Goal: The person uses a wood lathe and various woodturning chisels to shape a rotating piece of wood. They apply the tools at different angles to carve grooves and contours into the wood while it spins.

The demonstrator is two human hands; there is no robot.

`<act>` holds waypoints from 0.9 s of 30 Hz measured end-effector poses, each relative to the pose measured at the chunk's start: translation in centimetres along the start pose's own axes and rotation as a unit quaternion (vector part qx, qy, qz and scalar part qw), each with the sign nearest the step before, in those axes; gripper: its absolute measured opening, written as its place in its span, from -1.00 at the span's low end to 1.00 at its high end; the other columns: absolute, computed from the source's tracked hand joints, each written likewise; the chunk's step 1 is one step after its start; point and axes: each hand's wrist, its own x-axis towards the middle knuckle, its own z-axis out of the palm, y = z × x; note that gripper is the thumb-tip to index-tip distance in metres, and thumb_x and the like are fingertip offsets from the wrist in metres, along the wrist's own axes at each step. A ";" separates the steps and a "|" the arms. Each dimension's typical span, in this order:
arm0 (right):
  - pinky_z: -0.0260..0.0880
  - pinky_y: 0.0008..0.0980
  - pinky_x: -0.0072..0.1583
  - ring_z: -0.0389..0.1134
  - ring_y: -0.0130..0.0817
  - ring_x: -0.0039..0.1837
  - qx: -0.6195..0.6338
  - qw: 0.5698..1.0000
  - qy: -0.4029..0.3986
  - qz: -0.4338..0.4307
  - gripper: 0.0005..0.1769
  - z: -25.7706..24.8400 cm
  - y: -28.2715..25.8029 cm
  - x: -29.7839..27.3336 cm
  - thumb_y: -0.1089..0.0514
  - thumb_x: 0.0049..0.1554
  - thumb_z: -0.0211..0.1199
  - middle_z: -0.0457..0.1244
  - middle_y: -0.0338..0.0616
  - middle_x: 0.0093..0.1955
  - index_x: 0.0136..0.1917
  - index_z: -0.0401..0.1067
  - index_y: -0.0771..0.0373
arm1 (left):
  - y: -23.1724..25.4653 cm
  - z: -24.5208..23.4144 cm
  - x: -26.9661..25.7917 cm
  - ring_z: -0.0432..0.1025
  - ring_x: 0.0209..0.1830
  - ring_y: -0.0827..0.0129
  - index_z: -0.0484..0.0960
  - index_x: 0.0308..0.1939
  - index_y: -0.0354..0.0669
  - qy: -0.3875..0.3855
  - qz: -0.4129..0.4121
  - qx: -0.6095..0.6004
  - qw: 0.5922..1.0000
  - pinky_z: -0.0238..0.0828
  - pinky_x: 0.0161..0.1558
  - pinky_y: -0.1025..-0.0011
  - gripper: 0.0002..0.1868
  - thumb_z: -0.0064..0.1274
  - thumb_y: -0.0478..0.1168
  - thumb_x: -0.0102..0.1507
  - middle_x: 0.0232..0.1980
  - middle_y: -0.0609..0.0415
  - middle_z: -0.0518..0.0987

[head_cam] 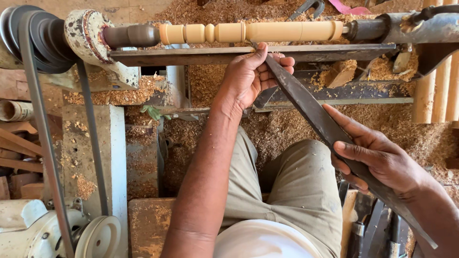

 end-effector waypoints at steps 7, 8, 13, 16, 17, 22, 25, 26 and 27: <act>0.25 -0.50 -0.47 0.18 -0.53 -0.47 0.007 0.999 -0.030 -0.038 -0.14 0.3 0.5 0.5 0.18 0.32 0.05 0.22 -0.17 -0.33 0.80 -0.15 -0.13 | 0.6 0.1 -0.4 0.66 -0.06 0.06 0.59 -0.02 -0.52 0.003 0.005 0.009 1.000 0.68 0.04 0.14 -0.44 -0.16 0.05 0.44 -0.04 -0.34 0.70; 0.24 -0.51 -0.46 0.18 -0.53 -0.47 0.008 0.999 -0.026 -0.037 -0.13 0.6 0.6 0.5 0.19 0.32 0.04 0.22 -0.17 -0.33 0.80 -0.16 -0.14 | 0.7 0.2 -0.6 0.66 -0.07 0.07 0.59 -0.03 -0.51 0.011 0.005 0.010 1.000 0.68 0.03 0.15 -0.45 -0.15 0.05 0.44 -0.06 -0.33 0.70; 0.25 -0.51 -0.43 0.20 -0.52 -0.43 0.051 0.998 0.005 -0.042 -0.15 3.3 1.9 0.4 0.16 0.35 0.06 0.22 -0.18 -0.30 0.79 -0.18 -0.13 | 1.4 0.6 -1.1 0.67 -0.17 0.08 0.59 -0.06 -0.46 0.071 -0.002 0.056 0.996 0.70 -0.06 0.15 -0.55 -0.05 -0.01 0.41 -0.12 -0.28 0.71; 0.25 -0.50 -0.43 0.19 -0.51 -0.45 0.048 0.998 -0.005 -0.043 -0.12 3.9 1.9 0.4 0.13 0.34 0.08 0.21 -0.17 -0.33 0.80 -0.19 -0.15 | 1.6 0.5 -1.2 0.68 -0.21 0.10 0.60 -0.09 -0.45 0.086 0.001 0.075 0.993 0.72 -0.10 0.16 -0.55 -0.04 -0.01 0.40 -0.16 -0.27 0.72; 0.24 -0.50 -0.44 0.18 -0.51 -0.47 0.050 0.998 0.005 -0.033 -0.12 3.9 1.7 0.3 0.12 0.33 0.09 0.21 -0.17 -0.34 0.80 -0.18 -0.17 | 1.6 0.5 -1.2 0.68 -0.21 0.11 0.61 -0.09 -0.46 0.087 0.002 0.078 0.993 0.72 -0.11 0.16 -0.55 -0.04 -0.01 0.40 -0.16 -0.28 0.72; 0.21 -0.52 -0.47 0.16 -0.53 -0.50 0.040 0.999 0.005 -0.027 -0.12 3.9 0.7 0.1 0.11 0.28 0.10 0.20 -0.20 -0.37 0.76 -0.15 -0.16 | 1.6 0.8 -1.1 0.69 -0.20 0.11 0.62 -0.08 -0.43 0.076 0.006 0.063 0.995 0.72 -0.11 0.19 -0.55 -0.03 0.00 0.39 -0.15 -0.27 0.72; 0.22 -0.52 -0.46 0.17 -0.52 -0.49 0.048 0.998 -0.001 -0.027 -0.13 4.1 0.9 0.2 0.12 0.30 0.09 0.20 -0.19 -0.36 0.77 -0.17 -0.17 | 1.5 0.4 -1.2 0.68 -0.20 0.13 0.63 -0.08 -0.44 0.076 -0.004 0.058 0.995 0.71 -0.13 0.20 -0.53 -0.02 0.02 0.38 -0.14 -0.25 0.73; 0.23 -0.51 -0.46 0.18 -0.52 -0.49 0.050 0.998 -0.003 -0.029 -0.13 4.2 1.0 0.2 0.12 0.31 0.09 0.20 -0.19 -0.36 0.77 -0.17 -0.17 | 1.5 0.3 -1.1 0.68 -0.20 0.12 0.63 -0.07 -0.44 0.075 -0.004 0.058 0.995 0.71 -0.13 0.20 -0.53 -0.02 0.02 0.38 -0.14 -0.25 0.73; 0.24 -0.51 -0.45 0.19 -0.51 -0.48 0.049 0.998 -0.002 -0.029 -0.12 4.4 1.1 0.2 0.12 0.32 0.08 0.21 -0.18 -0.35 0.78 -0.19 -0.18 | 1.5 0.2 -1.1 0.68 -0.20 0.12 0.63 -0.07 -0.45 0.074 -0.004 0.059 0.995 0.70 -0.13 0.20 -0.52 -0.02 0.02 0.39 -0.14 -0.25 0.73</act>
